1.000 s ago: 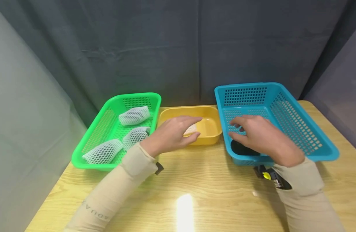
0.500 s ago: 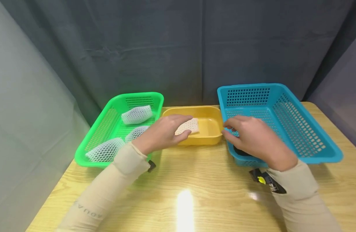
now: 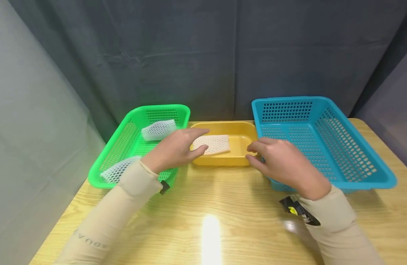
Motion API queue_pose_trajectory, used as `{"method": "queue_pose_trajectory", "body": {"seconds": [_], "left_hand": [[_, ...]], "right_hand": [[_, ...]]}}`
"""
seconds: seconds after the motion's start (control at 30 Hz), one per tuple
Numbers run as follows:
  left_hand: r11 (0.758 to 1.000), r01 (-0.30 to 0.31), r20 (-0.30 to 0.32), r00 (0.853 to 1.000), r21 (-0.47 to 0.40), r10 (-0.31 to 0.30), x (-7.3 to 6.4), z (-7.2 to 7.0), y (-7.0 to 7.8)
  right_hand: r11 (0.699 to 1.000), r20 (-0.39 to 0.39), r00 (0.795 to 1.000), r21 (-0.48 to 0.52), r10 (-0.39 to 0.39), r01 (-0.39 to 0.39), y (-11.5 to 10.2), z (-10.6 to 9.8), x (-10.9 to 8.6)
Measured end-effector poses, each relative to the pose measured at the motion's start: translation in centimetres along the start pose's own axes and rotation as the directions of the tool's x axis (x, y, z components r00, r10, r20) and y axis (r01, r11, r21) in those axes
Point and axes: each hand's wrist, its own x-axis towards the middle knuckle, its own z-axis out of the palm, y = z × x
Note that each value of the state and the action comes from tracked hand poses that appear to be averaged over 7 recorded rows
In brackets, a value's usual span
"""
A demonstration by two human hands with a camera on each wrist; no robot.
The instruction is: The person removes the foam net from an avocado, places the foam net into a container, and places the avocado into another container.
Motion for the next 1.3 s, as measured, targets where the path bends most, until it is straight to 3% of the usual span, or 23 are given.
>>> {"method": "queue_pose_trajectory", "body": {"seconds": [0.23,0.5,0.83,0.97,1.13,1.3], "left_hand": [[0.999,0.050,0.017,0.999,0.007,-0.050,-0.5,-1.0,-0.8],[0.991,0.131,0.040,0.991,-0.004,-0.130,-1.0,-1.6,-3.2],[0.989,0.149,0.031,0.988,0.021,-0.149,-1.7,-1.7,-6.2],[0.985,0.163,0.059,0.984,0.051,-0.166,-2.2,-1.7,-7.3],[0.977,0.205,0.143,0.967,0.056,-0.211,-2.6,-1.9,-8.5],[0.978,0.206,0.200,0.957,0.045,-0.210,-2.6,-1.7,-9.4]], "right_hand": [[1.000,0.005,1.000,0.018,-0.007,0.007,-0.4,0.1,0.2],[0.999,0.018,1.000,0.031,-0.012,0.011,-0.9,0.7,0.5],[0.999,0.085,0.995,0.036,-0.043,0.040,-1.5,1.6,1.1],[0.997,0.097,0.994,0.054,-0.055,0.050,-1.9,2.1,1.7],[0.996,0.113,0.992,0.074,-0.058,0.049,-2.6,2.8,2.5],[0.996,0.119,0.991,0.074,-0.055,0.046,-3.3,3.3,3.0]]}}
